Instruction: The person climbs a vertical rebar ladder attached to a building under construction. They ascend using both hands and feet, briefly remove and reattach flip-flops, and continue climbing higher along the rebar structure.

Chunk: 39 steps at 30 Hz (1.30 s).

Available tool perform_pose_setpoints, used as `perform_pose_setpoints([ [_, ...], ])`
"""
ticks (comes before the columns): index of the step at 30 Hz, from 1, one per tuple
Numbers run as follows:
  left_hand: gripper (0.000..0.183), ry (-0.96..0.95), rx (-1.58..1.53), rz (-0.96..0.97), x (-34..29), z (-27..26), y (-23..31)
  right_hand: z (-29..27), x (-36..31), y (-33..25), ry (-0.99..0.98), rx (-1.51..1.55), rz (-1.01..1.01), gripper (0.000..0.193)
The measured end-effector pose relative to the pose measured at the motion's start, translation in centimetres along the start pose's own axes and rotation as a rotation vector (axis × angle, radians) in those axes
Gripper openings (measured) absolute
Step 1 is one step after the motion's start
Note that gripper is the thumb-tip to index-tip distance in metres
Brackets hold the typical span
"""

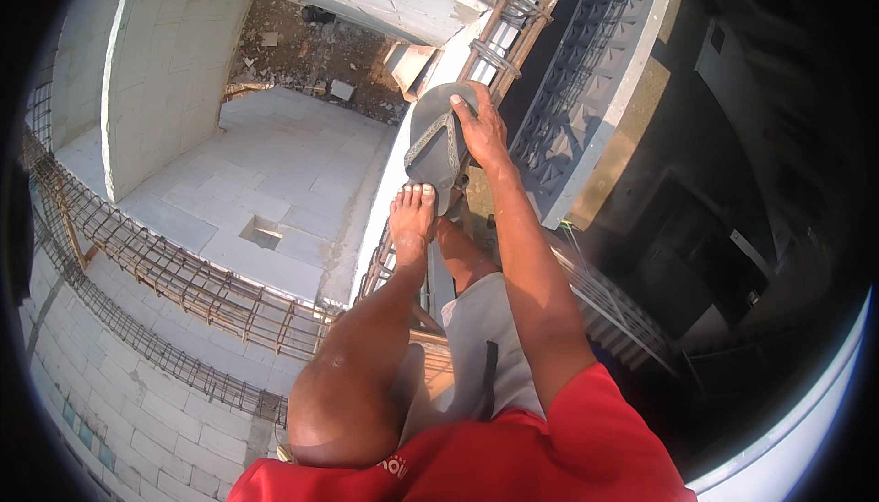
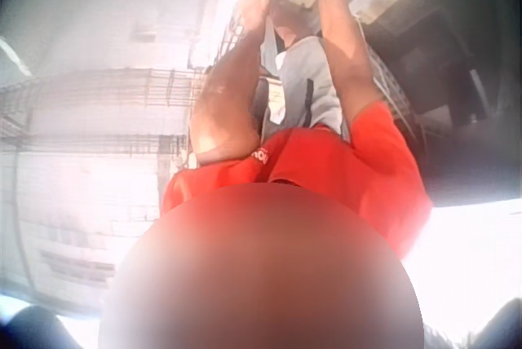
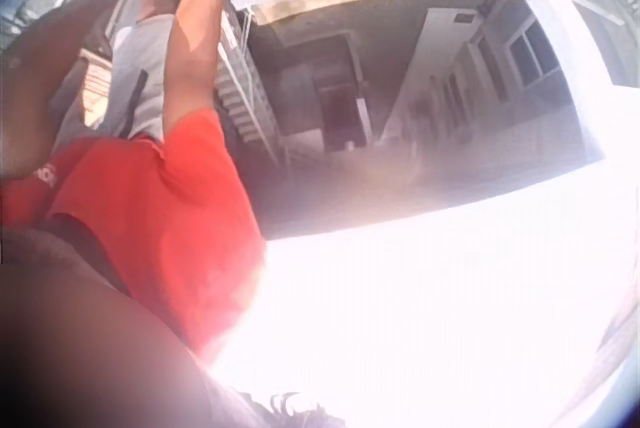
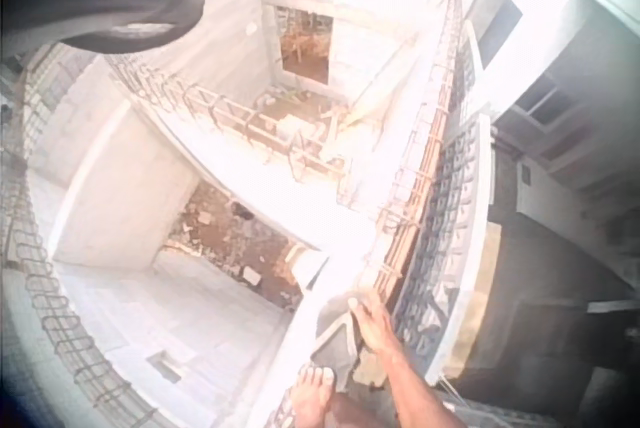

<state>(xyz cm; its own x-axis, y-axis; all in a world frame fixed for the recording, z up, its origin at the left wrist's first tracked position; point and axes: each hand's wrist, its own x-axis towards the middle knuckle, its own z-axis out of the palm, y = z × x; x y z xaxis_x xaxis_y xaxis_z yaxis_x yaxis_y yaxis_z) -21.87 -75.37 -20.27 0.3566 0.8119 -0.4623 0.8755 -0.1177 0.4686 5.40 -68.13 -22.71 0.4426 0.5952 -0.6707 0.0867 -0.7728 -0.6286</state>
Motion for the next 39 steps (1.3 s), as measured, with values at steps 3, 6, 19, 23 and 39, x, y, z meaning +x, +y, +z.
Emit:
perform_pose_setpoints([
  [3, 0.036, -0.033, 0.301, 0.267, 2.0, 1.2, 2.3, -0.4, 0.0, 0.4, 0.029, 0.011, -0.034, 0.077],
  [6, 0.037, -0.021, 0.391, 0.362, 2.0, 0.3, 3.0, -1.4, -0.1, 0.2, 0.020, 0.017, -0.042, 0.078],
  [19, 0.048, -0.066, 0.407, 0.336, 1.8, 3.7, 0.5, -1.3, 0.0, 0.7, -0.016, 0.142, -0.132, 0.064],
  [23, 0.055, 0.093, 0.339, 0.375, 1.1, 4.4, 0.0, -0.8, -0.8, -0.1, 0.057, 0.143, -0.101, 0.064],
  [39, 0.064, 0.126, 0.309, 0.354, -0.9, 3.4, 0.2, 0.7, -6.7, -2.4, -0.196, 0.314, -0.232, 0.043],
])
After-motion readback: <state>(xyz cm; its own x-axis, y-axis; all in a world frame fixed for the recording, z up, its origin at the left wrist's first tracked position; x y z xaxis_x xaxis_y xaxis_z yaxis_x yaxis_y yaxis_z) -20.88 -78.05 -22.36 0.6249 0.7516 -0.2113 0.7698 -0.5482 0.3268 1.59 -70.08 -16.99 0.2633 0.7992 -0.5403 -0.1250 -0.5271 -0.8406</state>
